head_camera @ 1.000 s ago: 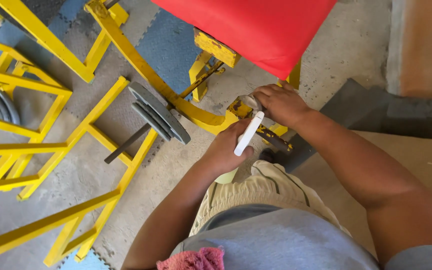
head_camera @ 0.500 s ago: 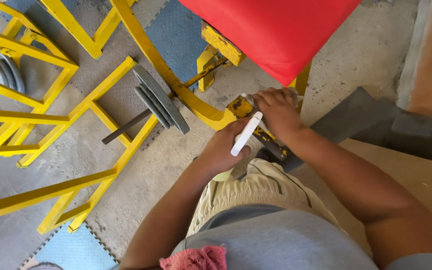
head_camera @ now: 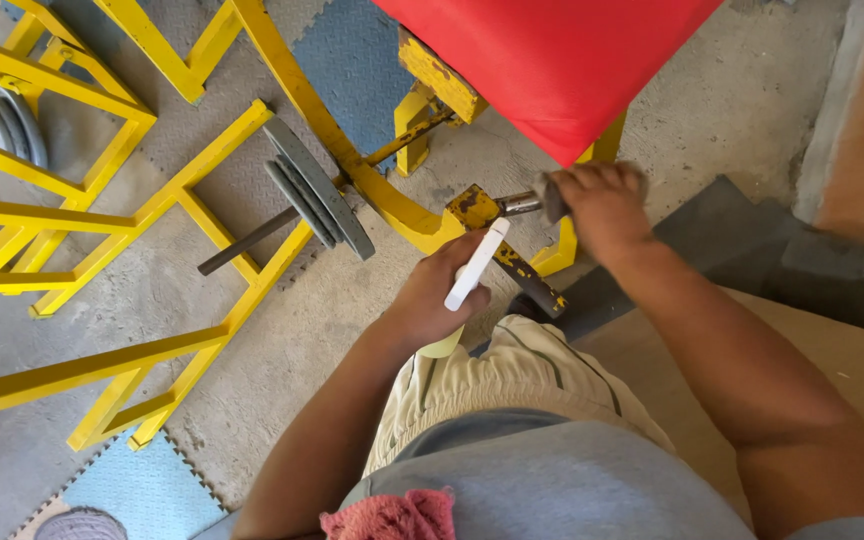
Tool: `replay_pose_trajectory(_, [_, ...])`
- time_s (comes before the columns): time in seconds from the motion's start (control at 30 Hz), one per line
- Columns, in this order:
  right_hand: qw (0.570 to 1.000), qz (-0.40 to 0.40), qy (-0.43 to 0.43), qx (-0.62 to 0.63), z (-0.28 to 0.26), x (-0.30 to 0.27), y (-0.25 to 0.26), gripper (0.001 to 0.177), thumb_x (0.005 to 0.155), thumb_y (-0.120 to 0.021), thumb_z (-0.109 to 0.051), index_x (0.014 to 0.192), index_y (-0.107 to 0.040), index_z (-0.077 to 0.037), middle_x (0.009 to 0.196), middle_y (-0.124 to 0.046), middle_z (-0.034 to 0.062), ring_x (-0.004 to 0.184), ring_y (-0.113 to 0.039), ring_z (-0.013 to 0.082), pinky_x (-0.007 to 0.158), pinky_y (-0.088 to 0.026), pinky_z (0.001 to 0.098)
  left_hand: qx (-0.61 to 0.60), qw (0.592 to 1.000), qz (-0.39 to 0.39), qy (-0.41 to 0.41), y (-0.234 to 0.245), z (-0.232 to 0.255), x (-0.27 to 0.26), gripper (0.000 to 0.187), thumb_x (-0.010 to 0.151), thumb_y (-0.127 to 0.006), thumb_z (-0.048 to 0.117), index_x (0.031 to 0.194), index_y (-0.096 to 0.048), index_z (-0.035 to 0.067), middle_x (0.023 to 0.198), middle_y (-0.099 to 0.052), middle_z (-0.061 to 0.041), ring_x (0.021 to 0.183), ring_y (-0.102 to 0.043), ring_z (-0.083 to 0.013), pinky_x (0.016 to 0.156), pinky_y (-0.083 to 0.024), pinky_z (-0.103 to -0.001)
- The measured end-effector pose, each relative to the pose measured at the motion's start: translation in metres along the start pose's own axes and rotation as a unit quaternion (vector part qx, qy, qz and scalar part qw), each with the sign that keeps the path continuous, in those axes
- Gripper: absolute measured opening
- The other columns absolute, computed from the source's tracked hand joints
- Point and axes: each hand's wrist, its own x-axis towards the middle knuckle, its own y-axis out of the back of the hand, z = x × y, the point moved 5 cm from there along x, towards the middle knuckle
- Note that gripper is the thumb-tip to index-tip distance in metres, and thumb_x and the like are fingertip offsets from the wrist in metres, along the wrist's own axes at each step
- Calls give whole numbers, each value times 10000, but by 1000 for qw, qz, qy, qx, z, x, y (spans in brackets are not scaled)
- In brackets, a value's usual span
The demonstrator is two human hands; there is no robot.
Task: Cleaning various yellow gym machines and weight plates using a spray bottle and a rag.
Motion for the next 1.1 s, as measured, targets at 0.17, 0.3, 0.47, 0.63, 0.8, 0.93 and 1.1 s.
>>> replay_pose_trajectory(0.17, [979, 56, 52, 190, -35, 5, 18, 581, 840, -650, -4, 1401, -602, -150, 1434, -615, 69, 1350, -520, 291, 1168, -368, 485, -21, 999, 31, -21, 6, -1, -8, 716, 784, -684, 160, 1471, -509, 58, 1032, -728, -165, 901, -745, -272, 848, -583, -372])
replay_pose_trajectory(0.3, [916, -25, -44, 397, -59, 3, 63, 548, 894, -599, -42, 1433, -564, -140, 1421, -638, 94, 1339, -576, 286, 1149, -451, 443, -51, 998, 30, 30, 12, -14, -14, 759, 756, -662, 151, 1491, -487, 80, 923, -740, -166, 850, -745, -258, 806, -588, -357])
replay_pose_trajectory(0.47, [923, 67, 205, 319, -120, -4, 77, 838, 860, -729, -194, 1566, -305, -36, 1612, -337, 209, 1479, -318, 435, 1199, -277, 546, -13, 992, 115, -57, 19, -26, -20, 698, 804, -682, 124, 1476, -514, 34, 1174, -701, -175, 924, -734, -245, 866, -585, -357])
replay_pose_trajectory(0.63, [968, 10, 180, 175, -130, 22, 65, 845, 811, -758, -253, 1529, -354, -64, 1606, -334, 178, 1451, -294, 445, 1148, -285, 542, -41, 987, 155, -27, 25, -29, -26, 734, 787, -669, 108, 1492, -482, 28, 1168, -702, -172, 909, -738, -232, 861, -590, -356])
replay_pose_trajectory(0.8, [952, -28, 193, 238, -119, 40, 34, 756, 865, -744, -250, 1518, -428, -37, 1612, -361, 157, 1475, -335, 395, 1196, -330, 476, -55, 985, 162, 36, 21, -32, -29, 746, 767, -654, 108, 1489, -479, 48, 1091, -721, -160, 861, -748, -213, 832, -597, -343])
replay_pose_trajectory(0.93, [957, 26, 169, 234, -120, 21, 33, 732, 893, -748, -267, 1512, -459, -6, 1622, -374, 180, 1495, -345, 386, 1199, -340, 458, -53, 986, 159, 9, 21, -25, -27, 713, 780, -661, 113, 1469, -492, 43, 1128, -690, -165, 859, -738, -238, 829, -590, -353])
replay_pose_trajectory(1.1, [971, 41, 120, 205, -123, -8, 52, 765, 877, -751, -279, 1513, -443, 14, 1621, -357, 201, 1481, -361, 383, 1175, -355, 454, -15, 993, 119, -13, 32, -23, -27, 684, 793, -653, 133, 1456, -505, 54, 1150, -695, -181, 935, -738, -267, 873, -583, -369])
